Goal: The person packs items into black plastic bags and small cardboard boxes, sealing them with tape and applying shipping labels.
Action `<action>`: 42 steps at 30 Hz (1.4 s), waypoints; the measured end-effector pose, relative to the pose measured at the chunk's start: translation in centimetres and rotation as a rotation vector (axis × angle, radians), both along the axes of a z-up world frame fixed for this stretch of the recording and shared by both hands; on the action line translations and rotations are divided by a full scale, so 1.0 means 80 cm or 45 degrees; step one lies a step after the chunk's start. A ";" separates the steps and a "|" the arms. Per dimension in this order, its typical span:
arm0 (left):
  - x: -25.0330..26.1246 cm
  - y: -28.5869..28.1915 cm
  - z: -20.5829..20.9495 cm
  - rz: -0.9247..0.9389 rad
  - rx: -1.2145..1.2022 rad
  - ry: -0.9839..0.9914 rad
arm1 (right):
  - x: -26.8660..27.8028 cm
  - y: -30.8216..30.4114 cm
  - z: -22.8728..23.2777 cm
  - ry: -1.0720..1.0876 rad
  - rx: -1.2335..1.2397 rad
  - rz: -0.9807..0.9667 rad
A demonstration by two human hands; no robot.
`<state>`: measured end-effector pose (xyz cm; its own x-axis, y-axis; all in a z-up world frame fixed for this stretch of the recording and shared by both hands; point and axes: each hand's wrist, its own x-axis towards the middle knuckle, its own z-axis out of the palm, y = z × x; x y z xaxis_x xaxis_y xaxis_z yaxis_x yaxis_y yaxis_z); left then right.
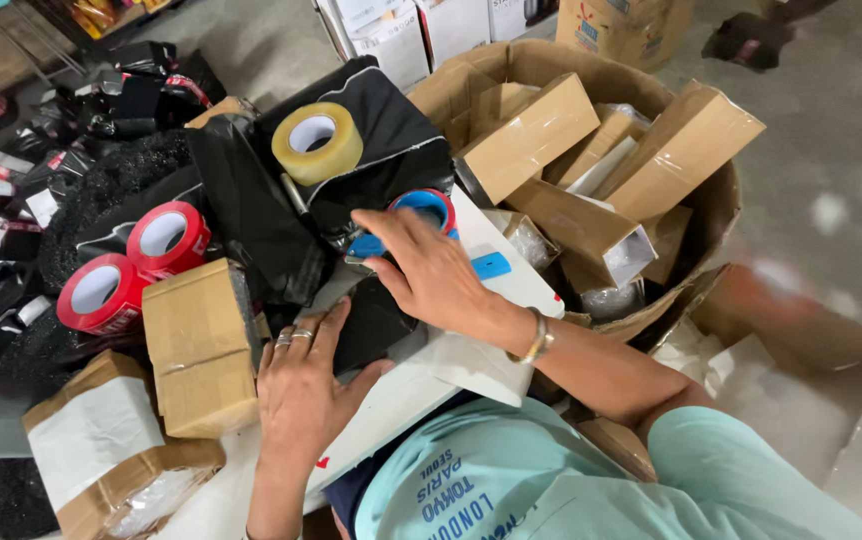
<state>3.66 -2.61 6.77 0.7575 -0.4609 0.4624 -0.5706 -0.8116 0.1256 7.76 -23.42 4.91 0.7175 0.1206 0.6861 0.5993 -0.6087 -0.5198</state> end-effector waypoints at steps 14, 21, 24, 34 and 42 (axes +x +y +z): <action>-0.011 0.026 -0.011 -0.112 -0.371 0.210 | -0.010 -0.023 0.020 0.221 -0.378 0.685; -0.061 0.018 -0.050 0.030 -0.372 -0.441 | -0.032 -0.024 0.012 0.234 -0.054 0.550; -0.081 0.000 -0.066 0.012 -0.550 -0.235 | -0.059 -0.011 0.010 0.096 0.079 0.246; -0.078 -0.001 -0.041 0.183 -0.779 0.012 | -0.108 0.022 -0.023 0.299 0.136 0.675; -0.060 0.013 -0.087 0.322 -0.748 -0.086 | 0.031 -0.075 -0.014 0.173 -0.406 0.218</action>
